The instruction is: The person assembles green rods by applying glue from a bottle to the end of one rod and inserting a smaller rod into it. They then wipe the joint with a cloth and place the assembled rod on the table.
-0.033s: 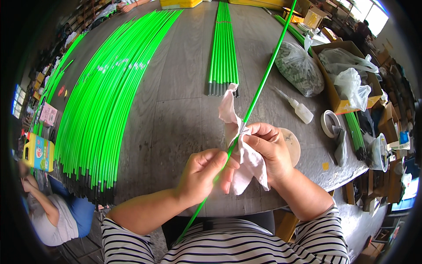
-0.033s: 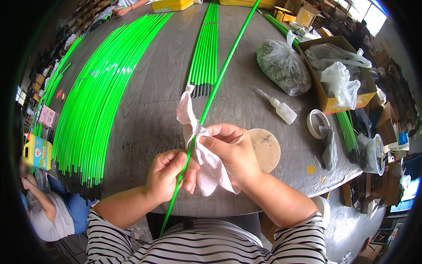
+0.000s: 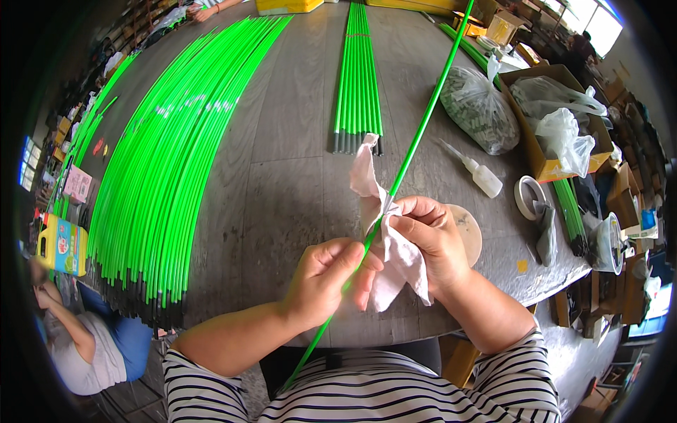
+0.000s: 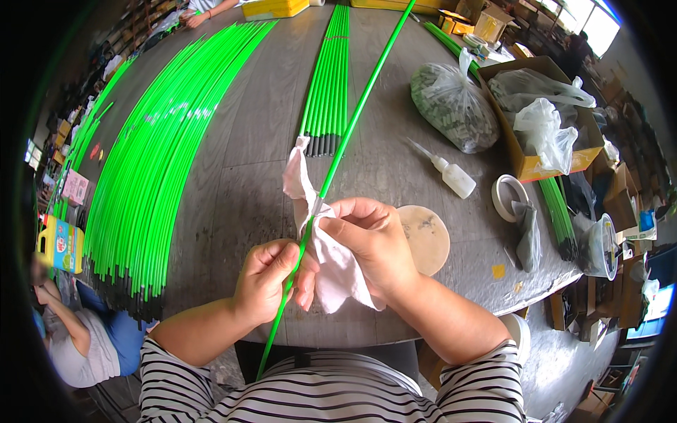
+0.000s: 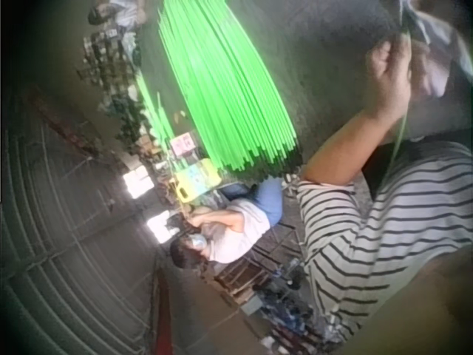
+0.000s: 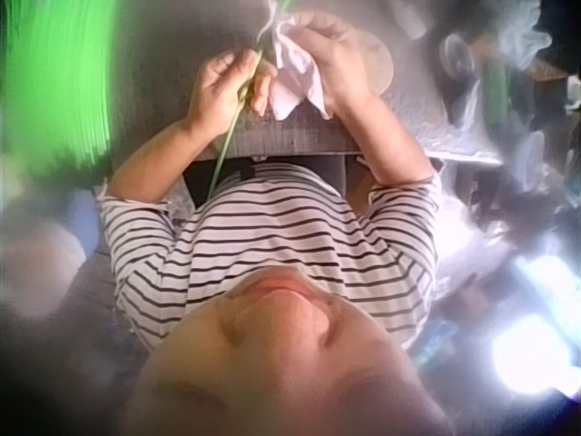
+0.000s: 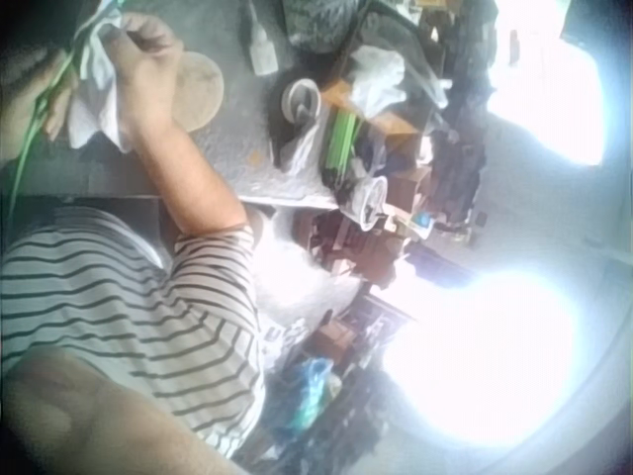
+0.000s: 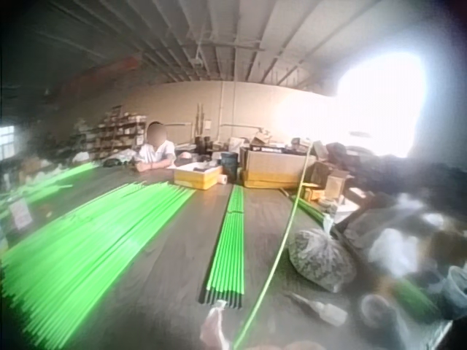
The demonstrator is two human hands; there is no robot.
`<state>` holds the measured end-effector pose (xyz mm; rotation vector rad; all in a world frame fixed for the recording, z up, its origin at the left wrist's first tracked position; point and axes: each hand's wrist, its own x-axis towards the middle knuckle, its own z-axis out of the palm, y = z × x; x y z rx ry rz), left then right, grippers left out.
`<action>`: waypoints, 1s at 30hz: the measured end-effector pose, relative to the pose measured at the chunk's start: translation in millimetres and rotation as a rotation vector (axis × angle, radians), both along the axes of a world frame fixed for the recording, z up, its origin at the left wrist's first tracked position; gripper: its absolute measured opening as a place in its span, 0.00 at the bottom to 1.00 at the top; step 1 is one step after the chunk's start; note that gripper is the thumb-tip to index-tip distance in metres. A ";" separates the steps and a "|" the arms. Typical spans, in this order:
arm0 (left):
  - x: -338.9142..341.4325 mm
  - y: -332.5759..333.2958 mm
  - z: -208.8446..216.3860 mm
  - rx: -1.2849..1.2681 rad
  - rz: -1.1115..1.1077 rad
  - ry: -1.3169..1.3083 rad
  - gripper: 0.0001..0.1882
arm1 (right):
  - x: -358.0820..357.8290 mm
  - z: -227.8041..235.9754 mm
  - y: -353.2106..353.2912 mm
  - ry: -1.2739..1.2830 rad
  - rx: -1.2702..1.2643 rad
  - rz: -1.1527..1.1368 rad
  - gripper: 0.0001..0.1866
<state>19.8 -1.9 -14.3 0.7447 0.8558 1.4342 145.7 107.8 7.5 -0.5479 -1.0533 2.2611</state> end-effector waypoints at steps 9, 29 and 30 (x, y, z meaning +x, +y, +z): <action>-1.6 2.0 1.9 -0.019 -0.037 0.011 0.17 | -3.1 -6.9 5.0 -0.299 0.476 -0.134 0.04; -6.0 3.5 7.0 -0.172 -0.195 -0.150 0.20 | 2.1 -6.4 -6.4 -0.121 0.563 0.154 0.11; -0.7 0.9 11.2 -0.192 -0.202 -0.133 0.21 | 4.8 -3.2 -5.9 -0.135 0.540 0.067 0.11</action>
